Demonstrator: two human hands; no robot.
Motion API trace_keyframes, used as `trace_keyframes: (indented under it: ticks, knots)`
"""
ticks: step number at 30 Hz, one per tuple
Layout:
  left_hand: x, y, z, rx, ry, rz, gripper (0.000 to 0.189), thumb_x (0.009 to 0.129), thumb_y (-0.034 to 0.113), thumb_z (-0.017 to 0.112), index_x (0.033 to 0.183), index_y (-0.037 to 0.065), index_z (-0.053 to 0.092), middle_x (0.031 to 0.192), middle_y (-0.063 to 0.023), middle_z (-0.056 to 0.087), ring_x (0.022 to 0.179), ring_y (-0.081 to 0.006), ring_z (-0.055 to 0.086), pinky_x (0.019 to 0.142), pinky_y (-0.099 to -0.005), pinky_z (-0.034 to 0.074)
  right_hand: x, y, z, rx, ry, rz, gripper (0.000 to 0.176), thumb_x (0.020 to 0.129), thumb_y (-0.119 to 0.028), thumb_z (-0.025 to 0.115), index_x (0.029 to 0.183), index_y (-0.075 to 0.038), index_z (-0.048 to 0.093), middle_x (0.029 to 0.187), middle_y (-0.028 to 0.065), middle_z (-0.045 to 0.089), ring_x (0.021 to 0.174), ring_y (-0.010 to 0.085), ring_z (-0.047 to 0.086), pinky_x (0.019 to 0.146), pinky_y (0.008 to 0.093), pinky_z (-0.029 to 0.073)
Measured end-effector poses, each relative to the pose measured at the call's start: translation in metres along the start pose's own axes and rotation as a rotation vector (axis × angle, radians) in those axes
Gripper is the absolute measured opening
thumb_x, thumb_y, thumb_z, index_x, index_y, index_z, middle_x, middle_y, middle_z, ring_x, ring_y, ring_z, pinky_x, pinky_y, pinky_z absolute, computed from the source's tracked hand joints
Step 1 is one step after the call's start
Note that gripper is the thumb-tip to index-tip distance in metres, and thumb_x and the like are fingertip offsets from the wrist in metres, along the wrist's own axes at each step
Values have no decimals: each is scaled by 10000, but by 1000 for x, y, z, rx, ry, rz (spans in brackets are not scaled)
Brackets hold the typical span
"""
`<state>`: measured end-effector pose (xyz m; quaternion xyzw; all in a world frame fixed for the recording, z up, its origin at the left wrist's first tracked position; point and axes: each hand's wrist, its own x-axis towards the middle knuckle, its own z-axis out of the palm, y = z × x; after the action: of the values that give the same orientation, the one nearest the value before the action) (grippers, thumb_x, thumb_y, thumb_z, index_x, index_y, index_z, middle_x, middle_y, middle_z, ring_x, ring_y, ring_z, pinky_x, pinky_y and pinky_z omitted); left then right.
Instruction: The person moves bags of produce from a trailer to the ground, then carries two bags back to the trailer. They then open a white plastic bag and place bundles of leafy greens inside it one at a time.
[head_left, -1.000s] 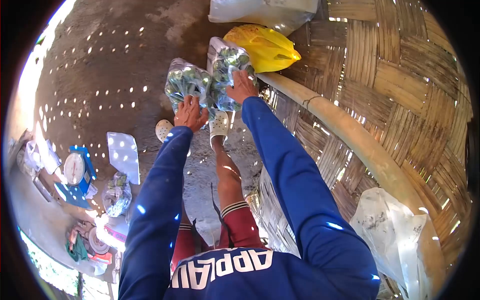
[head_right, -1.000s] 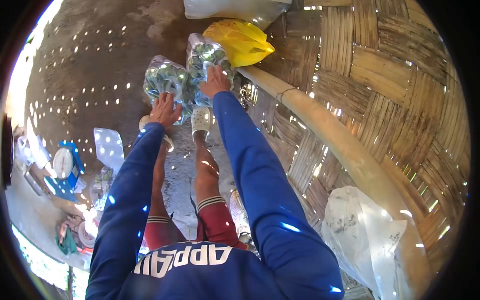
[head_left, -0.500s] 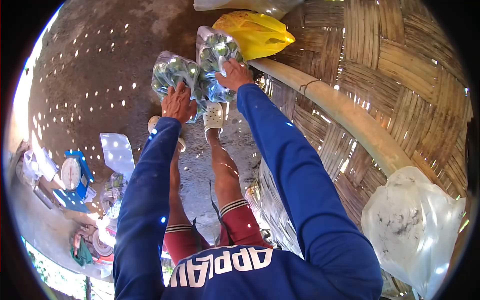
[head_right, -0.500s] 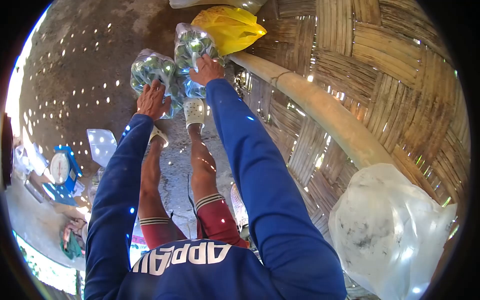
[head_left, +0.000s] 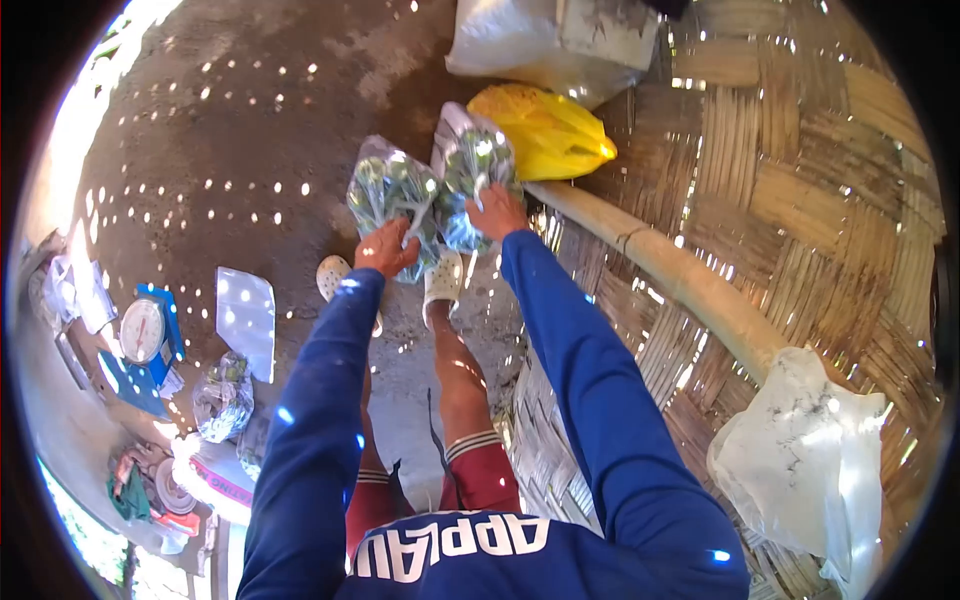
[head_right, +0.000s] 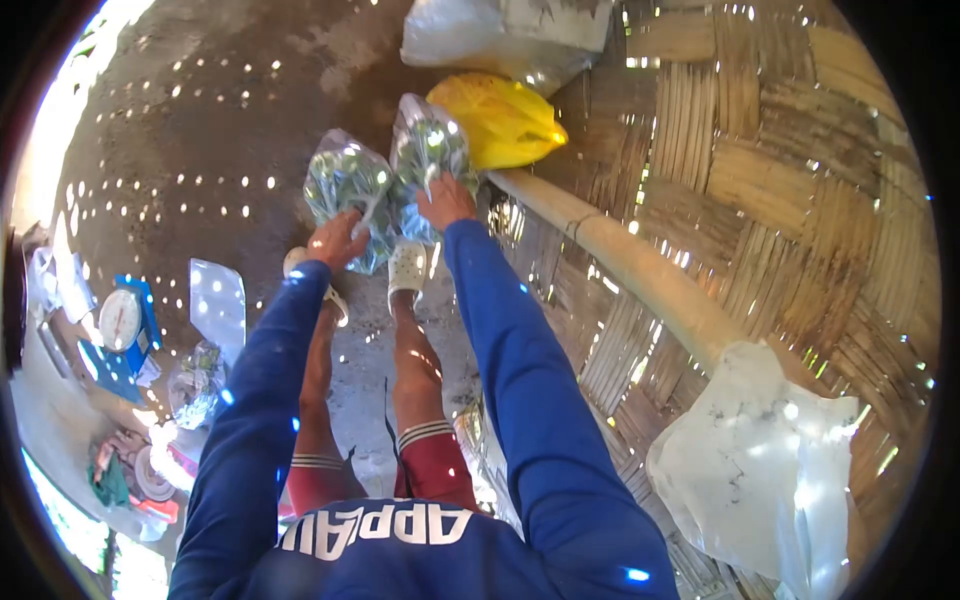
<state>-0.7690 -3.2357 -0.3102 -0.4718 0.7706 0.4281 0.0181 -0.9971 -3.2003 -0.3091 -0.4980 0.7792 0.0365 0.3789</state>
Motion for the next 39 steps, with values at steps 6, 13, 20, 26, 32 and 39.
trace_keyframes:
  ticks: [6, 13, 20, 26, 32, 39]
  knots:
    - [-24, -6, -38, 111, -68, -122, 189, 744, 257, 485, 809, 84, 525, 734, -168, 576, 725, -354, 571, 641, -441, 456, -42, -10, 23, -58, -47, 13, 298, 761, -329, 525, 826, -41, 566, 950, 199, 502, 842, 405, 537, 759, 465, 440]
    - [-151, -10, -120, 7, -37, -312, 287, 780, 361, 455, 876, 110, 556, 862, -150, 590, 877, -337, 550, 737, -440, 429, -95, 58, 39, -246, -171, -630, 213, 739, -287, 506, 793, -93, 574, 827, 162, 543, 808, 384, 538, 662, 477, 447]
    - [-339, 0, -149, -197, 315, -553, 284, 776, 311, 417, 750, 37, 489, 792, -199, 549, 806, -382, 524, 695, -452, 400, -65, 52, 10, -294, -268, -645, 568, 752, -454, 413, 1111, -34, 542, 1128, 274, 491, 1062, 372, 483, 919, 434, 359]
    - [-499, 6, -86, -382, 595, -745, 231, 730, 248, 482, 847, 61, 551, 769, -190, 538, 775, -370, 528, 702, -433, 407, -128, 6, -50, -630, -496, -515, 491, 778, -405, 408, 1019, -5, 558, 1081, 252, 524, 1040, 362, 496, 890, 431, 377]
    - [-628, 31, -18, -752, 1041, -791, 330, 615, 212, 610, 897, 63, 525, 649, -138, 487, 619, -307, 513, 555, -399, 408, -169, -54, -92, -766, -583, -405, 587, 760, -456, 414, 1165, -36, 480, 1155, 248, 488, 1098, 377, 457, 918, 443, 359]
    - [-727, 84, 73, -2250, 1426, -1325, 281, 676, 334, 548, 806, 92, 493, 497, -59, 355, 332, -157, 302, 330, -338, 233, -252, -152, -101, -882, -592, -383, 407, 796, -371, 455, 1010, -38, 549, 978, 202, 570, 935, 339, 542, 770, 435, 435]
